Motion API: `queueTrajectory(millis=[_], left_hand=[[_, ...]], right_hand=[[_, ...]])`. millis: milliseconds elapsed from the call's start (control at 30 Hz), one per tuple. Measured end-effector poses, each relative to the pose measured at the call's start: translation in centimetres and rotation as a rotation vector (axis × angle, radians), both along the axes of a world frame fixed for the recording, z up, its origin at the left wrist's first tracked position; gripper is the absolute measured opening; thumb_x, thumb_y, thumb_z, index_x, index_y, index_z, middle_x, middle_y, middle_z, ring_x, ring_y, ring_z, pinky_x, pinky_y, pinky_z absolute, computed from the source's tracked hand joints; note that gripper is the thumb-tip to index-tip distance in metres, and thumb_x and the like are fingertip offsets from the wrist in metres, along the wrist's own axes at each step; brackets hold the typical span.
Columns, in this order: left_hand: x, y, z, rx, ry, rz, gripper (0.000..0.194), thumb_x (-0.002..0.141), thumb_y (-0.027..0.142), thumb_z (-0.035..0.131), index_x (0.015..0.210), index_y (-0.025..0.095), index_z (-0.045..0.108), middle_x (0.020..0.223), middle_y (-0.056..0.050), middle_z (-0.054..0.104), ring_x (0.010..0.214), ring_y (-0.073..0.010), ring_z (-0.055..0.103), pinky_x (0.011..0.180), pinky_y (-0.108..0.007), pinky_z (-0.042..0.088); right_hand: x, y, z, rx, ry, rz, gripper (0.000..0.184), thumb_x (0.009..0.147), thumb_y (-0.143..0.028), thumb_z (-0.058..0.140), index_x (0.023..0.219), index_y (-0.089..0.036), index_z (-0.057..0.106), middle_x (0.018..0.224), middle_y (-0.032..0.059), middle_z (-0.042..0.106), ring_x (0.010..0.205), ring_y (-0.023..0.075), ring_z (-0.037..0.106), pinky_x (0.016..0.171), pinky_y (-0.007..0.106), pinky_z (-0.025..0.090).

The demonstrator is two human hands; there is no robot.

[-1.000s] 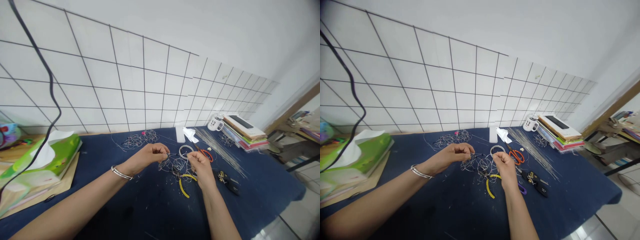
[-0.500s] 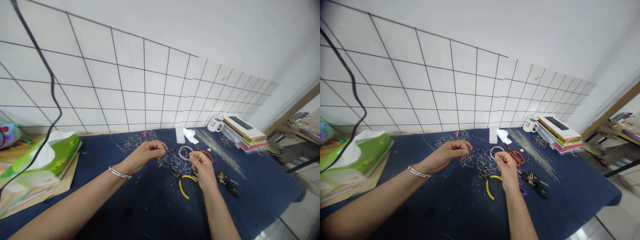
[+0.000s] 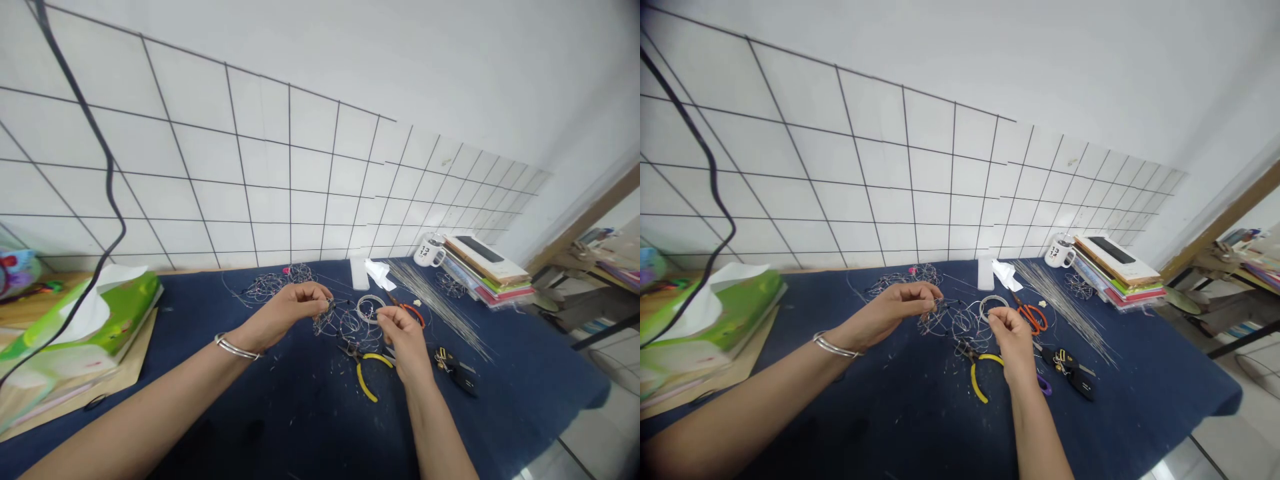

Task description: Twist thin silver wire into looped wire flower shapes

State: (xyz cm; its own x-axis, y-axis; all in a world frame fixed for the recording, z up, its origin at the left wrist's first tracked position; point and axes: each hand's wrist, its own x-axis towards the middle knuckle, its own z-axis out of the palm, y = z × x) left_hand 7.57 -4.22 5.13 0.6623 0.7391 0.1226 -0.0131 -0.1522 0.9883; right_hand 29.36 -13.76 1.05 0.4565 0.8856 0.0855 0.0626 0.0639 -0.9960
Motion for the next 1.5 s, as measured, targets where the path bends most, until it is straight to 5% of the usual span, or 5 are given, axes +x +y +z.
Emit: queueTrajectory(millis=[1067, 1500], left_hand=[[0.0, 0.8, -0.8, -0.007, 0.027, 0.021, 0.018, 0.073, 0.027, 0.058, 0.061, 0.015, 0.054, 0.094, -0.005, 0.057, 0.093, -0.0181, 0.05, 0.077, -0.033, 0.039], [-0.5, 0.1, 0.2, -0.022, 0.003, -0.031, 0.017, 0.074, 0.026, 0.058, 0.061, 0.015, 0.056, 0.099, -0.004, 0.055, 0.083, -0.0137, 0.05, 0.075, -0.031, 0.041]], right_hand=[[0.2, 0.0, -0.2, 0.028, 0.204, 0.108, 0.018, 0.072, -0.028, 0.064, 0.086, -0.017, 0.063, 0.069, 0.001, 0.057, 0.048, 0.0057, 0.037, 0.044, 0.021, 0.027], [0.3, 0.3, -0.5, 0.027, 0.163, 0.082, 0.013, 0.07, -0.023, 0.061, 0.081, -0.018, 0.064, 0.067, -0.0003, 0.057, 0.048, 0.0067, 0.038, 0.046, 0.021, 0.027]])
